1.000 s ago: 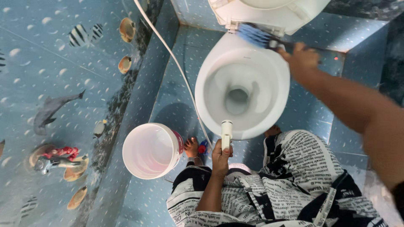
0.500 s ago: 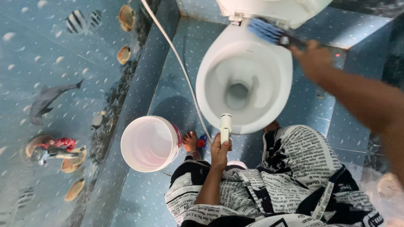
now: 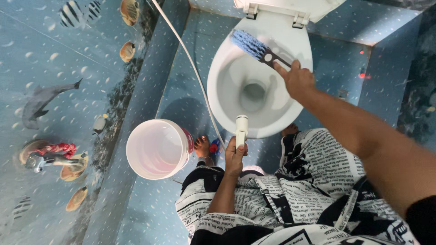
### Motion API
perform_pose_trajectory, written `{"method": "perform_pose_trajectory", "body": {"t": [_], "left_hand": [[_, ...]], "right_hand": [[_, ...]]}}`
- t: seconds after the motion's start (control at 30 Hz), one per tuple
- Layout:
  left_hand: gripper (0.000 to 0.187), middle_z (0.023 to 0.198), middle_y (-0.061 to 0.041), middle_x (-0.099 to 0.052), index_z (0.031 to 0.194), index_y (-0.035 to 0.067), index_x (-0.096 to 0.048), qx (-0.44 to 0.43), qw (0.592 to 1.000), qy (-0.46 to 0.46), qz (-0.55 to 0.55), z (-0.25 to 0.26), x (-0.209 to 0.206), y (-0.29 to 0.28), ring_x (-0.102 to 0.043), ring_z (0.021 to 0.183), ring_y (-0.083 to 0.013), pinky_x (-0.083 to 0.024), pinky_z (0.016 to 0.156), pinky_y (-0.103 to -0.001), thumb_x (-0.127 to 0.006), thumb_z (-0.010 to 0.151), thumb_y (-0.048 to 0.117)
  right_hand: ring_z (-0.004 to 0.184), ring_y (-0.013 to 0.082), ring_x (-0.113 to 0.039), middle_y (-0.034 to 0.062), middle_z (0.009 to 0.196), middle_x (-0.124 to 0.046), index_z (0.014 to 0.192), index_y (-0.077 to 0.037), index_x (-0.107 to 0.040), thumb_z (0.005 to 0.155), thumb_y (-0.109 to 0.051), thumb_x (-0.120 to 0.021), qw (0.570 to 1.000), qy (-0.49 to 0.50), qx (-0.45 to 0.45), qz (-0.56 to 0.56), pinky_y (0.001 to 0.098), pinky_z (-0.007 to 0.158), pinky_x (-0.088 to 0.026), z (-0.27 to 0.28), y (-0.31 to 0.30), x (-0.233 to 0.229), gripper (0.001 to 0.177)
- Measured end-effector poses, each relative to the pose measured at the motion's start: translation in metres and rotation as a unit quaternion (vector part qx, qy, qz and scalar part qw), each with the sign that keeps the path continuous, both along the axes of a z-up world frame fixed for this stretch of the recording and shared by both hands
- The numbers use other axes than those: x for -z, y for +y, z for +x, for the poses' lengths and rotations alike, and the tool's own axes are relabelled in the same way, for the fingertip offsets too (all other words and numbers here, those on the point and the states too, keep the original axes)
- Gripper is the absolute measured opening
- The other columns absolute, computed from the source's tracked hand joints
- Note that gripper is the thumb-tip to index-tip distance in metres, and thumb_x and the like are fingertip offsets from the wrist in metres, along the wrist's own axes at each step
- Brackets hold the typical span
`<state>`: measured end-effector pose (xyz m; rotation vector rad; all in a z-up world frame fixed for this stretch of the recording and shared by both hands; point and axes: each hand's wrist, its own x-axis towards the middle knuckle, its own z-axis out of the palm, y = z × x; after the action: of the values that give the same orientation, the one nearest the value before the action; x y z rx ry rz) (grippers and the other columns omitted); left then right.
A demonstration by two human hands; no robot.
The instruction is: The person scrubs the inside of a toilet bowl using a toilet brush in one hand and a handheld bidet sprayer in the other. They repeatedly scrub the bowl surfaces and rinse with water from the sprayer.
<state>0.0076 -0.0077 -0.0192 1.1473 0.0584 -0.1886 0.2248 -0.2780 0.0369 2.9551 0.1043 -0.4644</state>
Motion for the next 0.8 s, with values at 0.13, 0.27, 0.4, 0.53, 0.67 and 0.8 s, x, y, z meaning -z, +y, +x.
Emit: {"method": "perform_pose_trajectory", "body": {"t": [0.13,0.27,0.4,0.53,0.67,0.8], "left_hand": [[0.053,0.079,0.000,-0.053,0.122,0.001,-0.059,-0.002,1.000,-0.010,-0.007,0.007,-0.002,-0.005,-0.047,0.070,-0.0080,-0.040,0.062,-0.024,-0.065,0.100,0.049],[0.055,0.081,0.001,-0.053,0.121,0.001,-0.059,0.000,1.000,-0.009,-0.002,0.003,-0.006,-0.002,-0.047,0.071,-0.0080,-0.040,0.063,-0.024,-0.065,0.100,0.052],[0.056,0.082,0.001,-0.053,0.121,0.001,-0.058,0.005,1.000,-0.004,0.010,0.004,-0.010,-0.001,-0.048,0.072,-0.0076,-0.041,0.064,-0.024,-0.064,0.100,0.053],[0.056,0.082,0.001,-0.055,0.121,0.002,-0.059,0.003,1.000,0.002,0.027,0.009,-0.013,-0.003,-0.050,0.072,-0.0075,-0.044,0.063,-0.024,-0.062,0.099,0.053],[0.055,0.082,0.001,-0.054,0.120,0.001,-0.058,0.004,1.000,-0.003,0.010,0.008,-0.011,-0.001,-0.048,0.072,-0.0079,-0.042,0.064,-0.024,-0.064,0.100,0.053],[0.057,0.081,0.001,-0.054,0.120,0.002,-0.058,0.001,1.000,-0.003,0.016,0.003,-0.011,-0.001,-0.049,0.072,-0.0080,-0.042,0.064,-0.024,-0.063,0.100,0.055]], "right_hand": [[0.074,0.0385,-0.071,0.0262,0.121,-0.050,0.163,-0.038,-0.023,0.093,-0.007,-0.055,0.998,-0.032,0.000,0.061,0.0462,0.063,-0.060,-0.018,0.051,0.009,0.083],[0.084,0.0359,-0.071,0.0222,0.125,-0.050,0.162,-0.045,-0.017,0.096,-0.005,-0.055,0.998,0.030,-0.061,-0.001,0.0436,0.066,-0.061,-0.020,0.050,0.004,0.086],[0.080,0.0350,-0.072,0.0268,0.122,-0.052,0.167,-0.029,-0.017,0.091,-0.007,-0.060,0.997,0.017,0.064,0.035,0.0439,0.063,-0.062,0.009,0.029,-0.008,0.091],[0.080,0.0345,-0.070,0.0288,0.127,-0.048,0.161,-0.037,-0.020,0.092,-0.010,-0.059,0.997,-0.022,-0.071,-0.024,0.0426,0.059,-0.061,0.020,0.040,-0.006,0.084],[0.080,0.0334,-0.071,0.0235,0.122,-0.051,0.163,-0.046,-0.020,0.097,-0.006,-0.056,0.997,0.038,-0.070,-0.015,0.0416,0.064,-0.061,0.022,0.052,-0.002,0.085],[0.073,0.0355,-0.070,0.0276,0.121,-0.051,0.165,-0.028,-0.022,0.092,-0.012,-0.058,0.997,-0.042,0.039,0.045,0.0426,0.056,-0.060,0.017,0.062,-0.006,0.083]]}}
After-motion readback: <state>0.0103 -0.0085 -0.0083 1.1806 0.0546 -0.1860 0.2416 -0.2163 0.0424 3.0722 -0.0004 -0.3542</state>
